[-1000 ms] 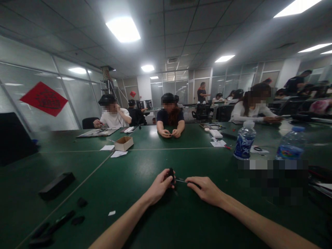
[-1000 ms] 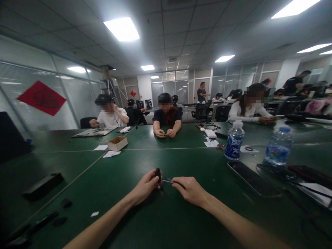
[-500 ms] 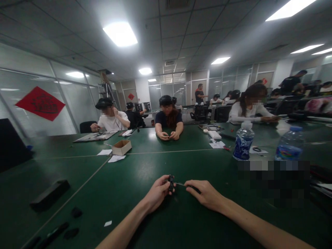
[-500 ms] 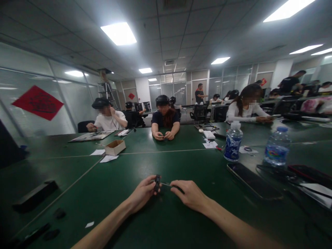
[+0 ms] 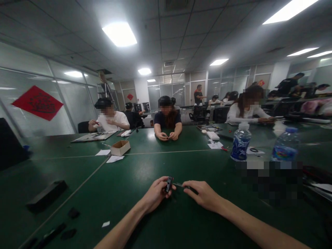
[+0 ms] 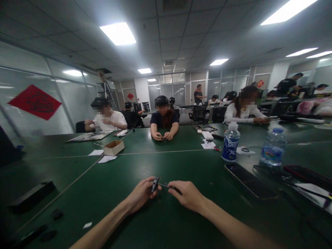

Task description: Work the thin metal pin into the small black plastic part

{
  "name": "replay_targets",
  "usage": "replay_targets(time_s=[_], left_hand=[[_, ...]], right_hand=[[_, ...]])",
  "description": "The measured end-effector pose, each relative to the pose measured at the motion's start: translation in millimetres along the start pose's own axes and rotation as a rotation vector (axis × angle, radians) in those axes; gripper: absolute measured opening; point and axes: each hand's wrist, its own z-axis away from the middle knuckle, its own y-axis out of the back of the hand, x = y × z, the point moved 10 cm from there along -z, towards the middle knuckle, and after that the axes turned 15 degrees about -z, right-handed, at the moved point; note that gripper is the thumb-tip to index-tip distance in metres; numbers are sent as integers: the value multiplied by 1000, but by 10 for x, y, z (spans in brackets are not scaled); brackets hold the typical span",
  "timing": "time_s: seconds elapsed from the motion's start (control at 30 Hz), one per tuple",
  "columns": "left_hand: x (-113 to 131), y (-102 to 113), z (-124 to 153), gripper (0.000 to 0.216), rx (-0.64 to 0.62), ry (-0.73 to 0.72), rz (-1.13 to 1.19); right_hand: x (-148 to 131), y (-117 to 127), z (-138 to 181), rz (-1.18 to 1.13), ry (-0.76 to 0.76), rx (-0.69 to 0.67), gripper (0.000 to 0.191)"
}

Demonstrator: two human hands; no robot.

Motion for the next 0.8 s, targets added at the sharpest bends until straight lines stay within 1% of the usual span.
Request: replay_targets(time_s=[0.07,0.1,0.17,0.3,0.37,0.43,0.57,0.6,0.63,0.67,0.8], left_hand=[[6,-16,1,29,-2,7,-12],[17,-28,3,28,-7,3,-22],[40,-44,6,27,-15,-13,-38],[9,-35,5,30,-20,-10,-31],[-22,-18,2,32,-17,-4,-27],[-45,-1,-1,32,-9,-1,-38],[-40,5,5,30,2,-13,-58],[-31,1,7,30,0,-19,-57],[-23,-3,9,30,-1,-24,-56],[-17,-6,11,29,-2,-28,-57],[-22,1,9,34,7,-26,-58]], right_hand=[[-67,-82,11,20,39,-61,26],[-59,-82,10,29,33,-55,26],[34,-8,-2,48,-25,18,27],[377,289,30,45,-270,265,32],[432,347,48,19,-314,309,34],[349,300,31,0,-257,265,34],[22,-14,3,7,-27,10,28],[-15,-70,6,16,3,-32,27],[-11,-85,5,25,5,-41,26],[33,-54,-2,34,-23,-10,26],[311,258,29,34,-231,260,31]])
